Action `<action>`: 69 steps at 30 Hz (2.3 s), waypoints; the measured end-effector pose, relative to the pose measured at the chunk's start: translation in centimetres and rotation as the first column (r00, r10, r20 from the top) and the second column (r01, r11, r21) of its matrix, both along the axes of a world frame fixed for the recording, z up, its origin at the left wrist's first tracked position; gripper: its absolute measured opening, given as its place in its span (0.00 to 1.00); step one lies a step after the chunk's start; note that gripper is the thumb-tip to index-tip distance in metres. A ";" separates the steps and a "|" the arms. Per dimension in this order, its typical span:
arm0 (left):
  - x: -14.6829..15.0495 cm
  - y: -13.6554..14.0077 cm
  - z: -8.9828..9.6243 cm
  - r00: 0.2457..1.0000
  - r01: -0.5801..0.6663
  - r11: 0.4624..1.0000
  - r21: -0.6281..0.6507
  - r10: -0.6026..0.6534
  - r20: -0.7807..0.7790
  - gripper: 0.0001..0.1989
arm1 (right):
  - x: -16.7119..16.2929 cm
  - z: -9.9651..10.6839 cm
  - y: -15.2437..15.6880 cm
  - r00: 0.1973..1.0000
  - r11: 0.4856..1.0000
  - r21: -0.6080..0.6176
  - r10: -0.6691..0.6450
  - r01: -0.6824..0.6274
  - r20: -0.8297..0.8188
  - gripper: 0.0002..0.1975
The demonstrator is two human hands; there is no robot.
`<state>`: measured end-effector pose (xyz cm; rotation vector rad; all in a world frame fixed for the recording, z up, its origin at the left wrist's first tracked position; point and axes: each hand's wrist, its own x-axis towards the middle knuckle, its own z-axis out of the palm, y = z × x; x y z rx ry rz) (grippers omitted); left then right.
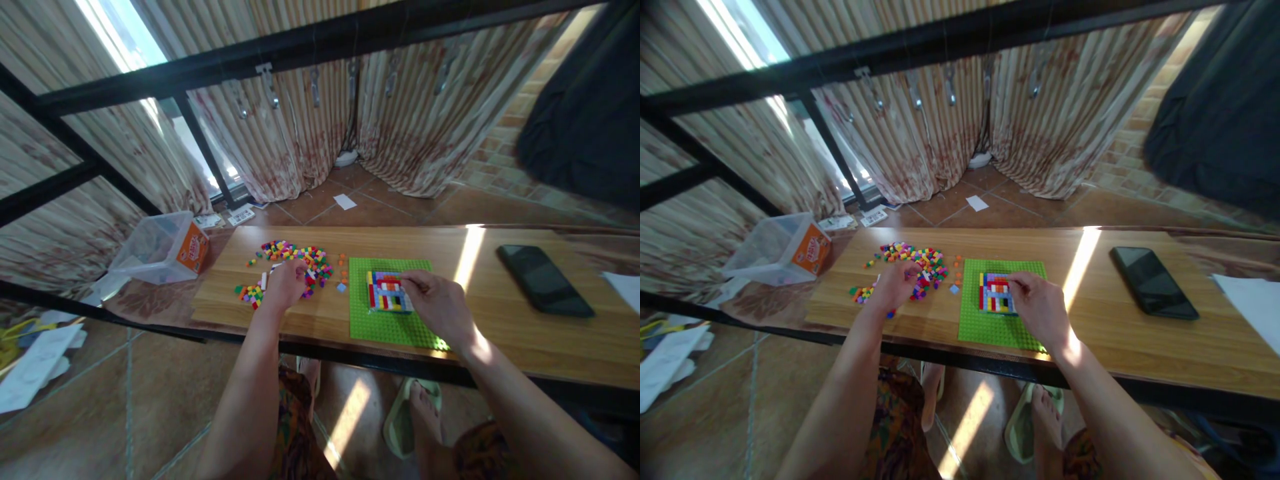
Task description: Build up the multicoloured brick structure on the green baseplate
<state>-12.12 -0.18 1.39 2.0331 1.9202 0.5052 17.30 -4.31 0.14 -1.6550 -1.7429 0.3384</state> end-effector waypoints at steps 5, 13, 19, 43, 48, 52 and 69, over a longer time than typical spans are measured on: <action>2.3 -0.1 -0.3 0.992 0.085 0.994 0.063 -0.078 -0.103 0.21 | -0.2 0.0 0.0 1.000 1.000 -0.008 0.020 -0.020 0.004 0.13; 4.0 -1.0 -1.0 0.981 0.140 0.990 -0.026 -0.142 -0.135 0.19 | 0.0 -0.2 -0.1 0.999 0.999 -0.018 0.030 -0.030 0.015 0.14; 2.2 -0.6 -0.2 0.992 0.030 0.998 -0.054 -0.036 -0.124 0.17 | 0.3 -0.7 0.0 0.999 0.999 -0.029 0.034 -0.034 0.004 0.14; 1.5 0.6 -0.5 0.991 -0.091 0.994 0.066 0.097 -0.097 0.16 | 0.6 -1.1 0.1 0.998 0.999 -0.028 0.047 -0.046 0.046 0.15; -1.7 0.8 0.3 0.947 -0.302 0.951 0.062 0.307 -0.090 0.18 | 0.8 -1.2 0.1 0.998 0.998 -0.034 0.056 -0.054 0.041 0.15; -3.5 0.7 0.5 0.969 -0.246 0.968 -0.045 0.246 0.012 0.19 | 0.9 -1.2 0.2 0.996 0.998 -0.025 0.053 -0.051 0.068 0.15; -0.6 0.1 0.2 0.987 0.139 0.989 -0.048 -0.142 -0.070 0.10 | 0.4 -0.7 0.1 0.998 0.998 -0.049 0.053 -0.051 0.042 0.15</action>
